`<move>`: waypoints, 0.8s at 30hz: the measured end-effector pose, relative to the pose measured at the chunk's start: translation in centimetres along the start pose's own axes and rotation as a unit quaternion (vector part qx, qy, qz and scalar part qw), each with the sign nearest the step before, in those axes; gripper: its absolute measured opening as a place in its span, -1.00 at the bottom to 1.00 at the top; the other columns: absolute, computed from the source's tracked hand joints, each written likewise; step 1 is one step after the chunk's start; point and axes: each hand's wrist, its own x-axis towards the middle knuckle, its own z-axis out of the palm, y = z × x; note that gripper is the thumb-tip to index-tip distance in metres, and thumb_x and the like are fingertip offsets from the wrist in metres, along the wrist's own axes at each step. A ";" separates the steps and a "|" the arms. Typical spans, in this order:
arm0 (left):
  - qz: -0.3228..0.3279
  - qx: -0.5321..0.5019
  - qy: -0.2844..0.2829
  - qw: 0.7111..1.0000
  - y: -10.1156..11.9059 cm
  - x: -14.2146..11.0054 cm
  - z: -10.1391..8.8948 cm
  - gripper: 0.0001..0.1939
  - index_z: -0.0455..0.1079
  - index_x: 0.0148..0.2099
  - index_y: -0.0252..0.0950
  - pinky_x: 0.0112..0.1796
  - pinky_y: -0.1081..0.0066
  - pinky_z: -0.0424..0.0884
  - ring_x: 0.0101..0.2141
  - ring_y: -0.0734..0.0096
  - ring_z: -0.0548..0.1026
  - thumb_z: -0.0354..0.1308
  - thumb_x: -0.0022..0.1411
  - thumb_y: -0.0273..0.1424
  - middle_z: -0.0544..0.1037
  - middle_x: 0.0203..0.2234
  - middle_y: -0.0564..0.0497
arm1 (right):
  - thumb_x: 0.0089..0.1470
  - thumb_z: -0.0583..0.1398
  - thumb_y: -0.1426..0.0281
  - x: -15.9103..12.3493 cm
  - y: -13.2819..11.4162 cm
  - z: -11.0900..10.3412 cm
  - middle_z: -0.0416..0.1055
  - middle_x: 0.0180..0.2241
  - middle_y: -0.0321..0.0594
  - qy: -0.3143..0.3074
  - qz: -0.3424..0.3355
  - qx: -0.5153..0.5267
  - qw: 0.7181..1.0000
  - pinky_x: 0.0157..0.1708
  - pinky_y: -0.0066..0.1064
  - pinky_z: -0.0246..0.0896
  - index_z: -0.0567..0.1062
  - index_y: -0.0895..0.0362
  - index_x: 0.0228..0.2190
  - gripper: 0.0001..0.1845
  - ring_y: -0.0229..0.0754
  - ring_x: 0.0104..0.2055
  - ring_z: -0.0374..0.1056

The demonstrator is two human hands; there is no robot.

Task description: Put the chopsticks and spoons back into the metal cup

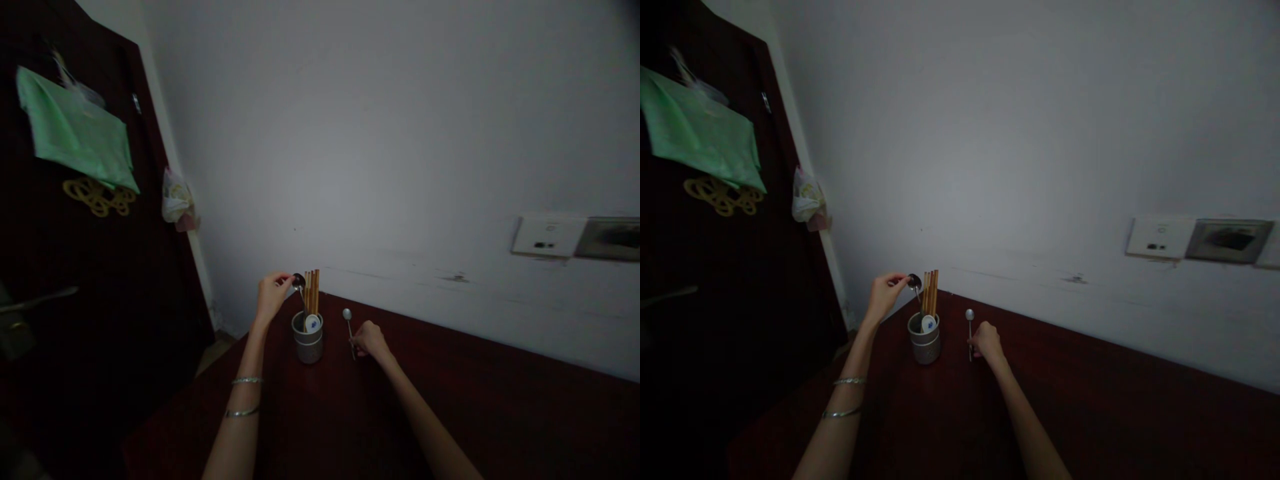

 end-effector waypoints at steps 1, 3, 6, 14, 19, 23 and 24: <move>0.003 -0.003 0.024 1.000 0.4 0.1 -0.5 -0.78 0.46 -0.44 -0.34 -0.44 0.49 0.25 -0.47 0.45 0.40 0.10 0.00 -0.29 0.52 -0.50 -0.02 | -0.21 0.21 0.50 0.0 -0.1 -0.2 0.46 -0.56 -0.11 -0.002 -0.005 -0.001 1.000 -0.72 -0.59 0.22 0.40 0.24 -0.62 -0.93 -0.25 -0.60 0.38; 0.004 -0.020 0.070 0.997 1.1 0.2 -1.5 -0.77 0.45 -0.42 -0.35 -0.43 0.50 0.26 -0.45 0.45 0.42 0.10 0.01 -0.28 0.52 -0.48 -0.02 | -0.19 0.19 0.47 -0.1 -0.5 -0.5 0.46 -0.55 -0.13 0.003 -0.027 -0.009 1.000 -0.71 -0.59 0.20 0.43 0.24 -0.58 -0.94 -0.26 -0.60 0.38; -0.001 -0.057 0.118 0.991 0.8 0.9 -3.1 -0.73 0.44 -0.39 -0.37 -0.41 0.49 0.29 -0.46 0.45 0.42 0.09 0.02 -0.24 0.50 -0.51 -0.03 | -0.14 0.16 0.45 -0.7 -1.7 -1.1 0.46 -0.53 -0.15 0.037 -0.086 -0.035 0.995 -0.65 -0.58 0.18 0.48 0.22 -0.50 -0.89 -0.27 -0.58 0.38; -0.132 -0.102 0.025 0.986 -6.5 1.9 -5.0 -0.68 0.43 -0.38 -0.42 -0.49 0.52 0.27 -0.52 0.50 0.38 0.13 -0.10 -0.23 0.48 -0.53 -0.03 | -0.04 0.10 0.35 -4.8 -7.6 -1.7 0.48 -0.42 -0.18 0.082 -0.284 -0.062 0.953 -0.40 -0.51 0.15 0.53 0.15 -0.36 -0.76 -0.21 -0.37 0.37; -0.258 -0.008 -0.077 0.963 -12.3 -1.0 -2.8 -0.78 0.42 -0.46 -0.42 -0.55 0.54 0.20 -0.58 0.53 0.33 0.14 -0.12 -0.33 0.43 -0.63 0.01 | -0.04 0.13 0.28 -6.3 -10.9 -1.4 0.47 -0.40 -0.20 0.056 -0.313 -0.147 0.937 -0.40 -0.50 0.11 0.52 0.10 -0.34 -0.76 -0.22 -0.37 0.36; -0.298 0.045 -0.120 0.946 -15.1 -3.3 -1.1 -0.89 0.40 -0.54 -0.41 -0.56 0.54 0.16 -0.62 0.55 0.28 0.16 -0.17 -0.44 0.38 -0.69 0.05 | -0.07 0.17 0.27 -6.3 -11.8 -1.2 0.45 -0.34 -0.19 0.040 -0.336 -0.222 0.914 -0.40 -0.50 0.10 0.51 0.09 -0.37 -0.79 -0.19 -0.29 0.35; -0.301 0.046 -0.125 0.944 -15.4 -3.7 -0.9 -0.90 0.40 -0.56 -0.41 -0.57 0.54 0.16 -0.63 0.56 0.27 0.16 -0.17 -0.45 0.38 -0.70 0.06 | -0.07 0.17 0.27 -6.2 -11.9 -1.2 0.44 -0.32 -0.19 0.034 -0.339 -0.236 0.910 -0.39 -0.49 0.11 0.51 0.09 -0.37 -0.79 -0.18 -0.27 0.35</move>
